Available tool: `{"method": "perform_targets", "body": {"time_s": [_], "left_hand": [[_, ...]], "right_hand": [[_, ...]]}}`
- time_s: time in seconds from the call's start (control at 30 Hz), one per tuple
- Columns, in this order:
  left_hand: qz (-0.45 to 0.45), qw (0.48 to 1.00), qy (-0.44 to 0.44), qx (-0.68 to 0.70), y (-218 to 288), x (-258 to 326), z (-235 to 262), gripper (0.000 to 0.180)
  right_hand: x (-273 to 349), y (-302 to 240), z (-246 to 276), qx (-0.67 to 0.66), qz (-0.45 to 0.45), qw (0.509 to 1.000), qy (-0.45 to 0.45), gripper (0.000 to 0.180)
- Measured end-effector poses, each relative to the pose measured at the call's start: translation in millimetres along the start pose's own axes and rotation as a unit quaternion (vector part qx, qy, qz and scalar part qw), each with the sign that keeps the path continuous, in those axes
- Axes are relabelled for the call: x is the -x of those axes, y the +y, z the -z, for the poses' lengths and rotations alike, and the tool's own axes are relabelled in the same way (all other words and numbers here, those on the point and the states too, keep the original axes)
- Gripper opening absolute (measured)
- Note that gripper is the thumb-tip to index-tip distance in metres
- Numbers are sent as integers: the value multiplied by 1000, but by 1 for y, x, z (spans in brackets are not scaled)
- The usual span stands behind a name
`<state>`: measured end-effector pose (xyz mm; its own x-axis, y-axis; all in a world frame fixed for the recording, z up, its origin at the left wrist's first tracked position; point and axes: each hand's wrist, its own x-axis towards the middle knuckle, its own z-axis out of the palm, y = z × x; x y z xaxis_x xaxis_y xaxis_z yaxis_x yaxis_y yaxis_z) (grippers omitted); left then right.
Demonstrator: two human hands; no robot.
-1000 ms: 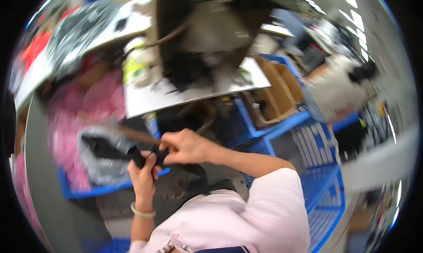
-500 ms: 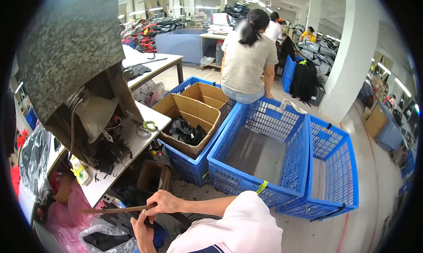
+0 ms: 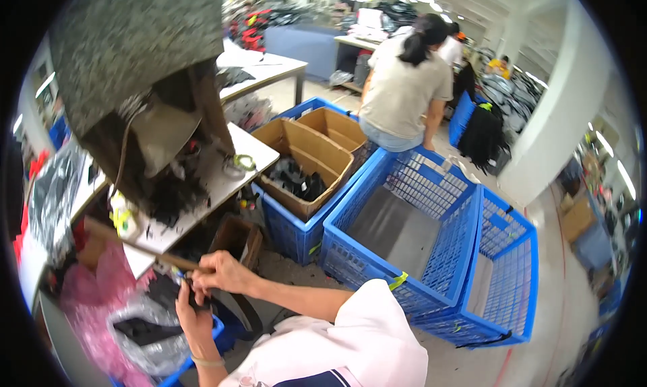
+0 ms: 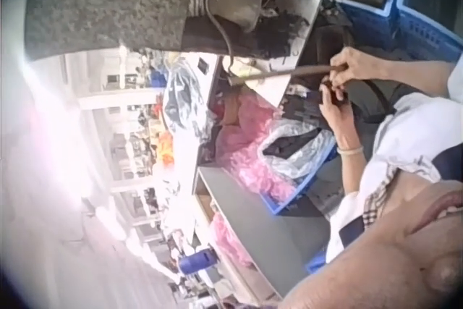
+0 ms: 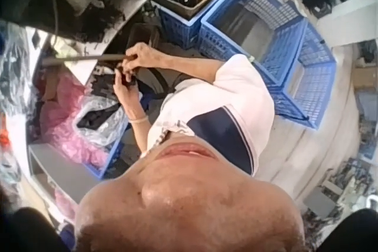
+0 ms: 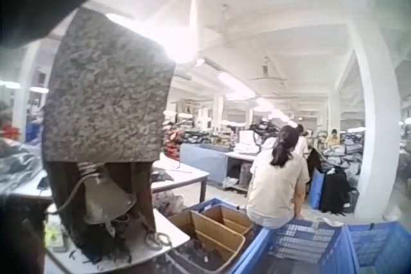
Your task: The worker is using a wooden stick to guide and fit black fabric components onto a specialized forming machine on a factory floor.
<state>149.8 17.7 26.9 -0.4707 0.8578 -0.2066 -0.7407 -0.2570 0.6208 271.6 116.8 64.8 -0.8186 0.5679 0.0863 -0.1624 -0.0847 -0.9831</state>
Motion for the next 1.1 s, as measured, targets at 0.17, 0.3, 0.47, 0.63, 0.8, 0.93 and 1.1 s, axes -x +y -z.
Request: {"method": "perform_targets", "body": {"time_s": [0.17, 0.3, 0.47, 0.63, 0.8, 0.93, 1.1], "left_hand": [[112, 931, 23, 346, 38, -34, -22, 26], [110, 891, 57, 436, 44, -51, 0, 19], [69, 892, 92, 437, 49, -42, 23, 18], [65, 915, 2, 398, 45, -36, 40, 17], [-7, 939, -7, 343, 44, -27, 34, 16], [-184, 958, 67, 207, 42, -24, 22, 18], [-217, 970, 18, 105, 48, -17, 7, 16]], "right_hand": [[-9, -36, 8, 214, 73, 966, 125, 7], [-10, -27, 16, 128, 30, 990, 48, 7], [-26, -9, -13, 182, 113, 977, 17, 11], [-33, 5, -42, 393, 291, 872, 19, 22], [-31, 2, -54, 482, 292, 826, 8, 22], [-31, -6, -61, 523, 261, 812, -20, 20], [-47, 11, -65, 406, 260, 875, -43, 22]]}}
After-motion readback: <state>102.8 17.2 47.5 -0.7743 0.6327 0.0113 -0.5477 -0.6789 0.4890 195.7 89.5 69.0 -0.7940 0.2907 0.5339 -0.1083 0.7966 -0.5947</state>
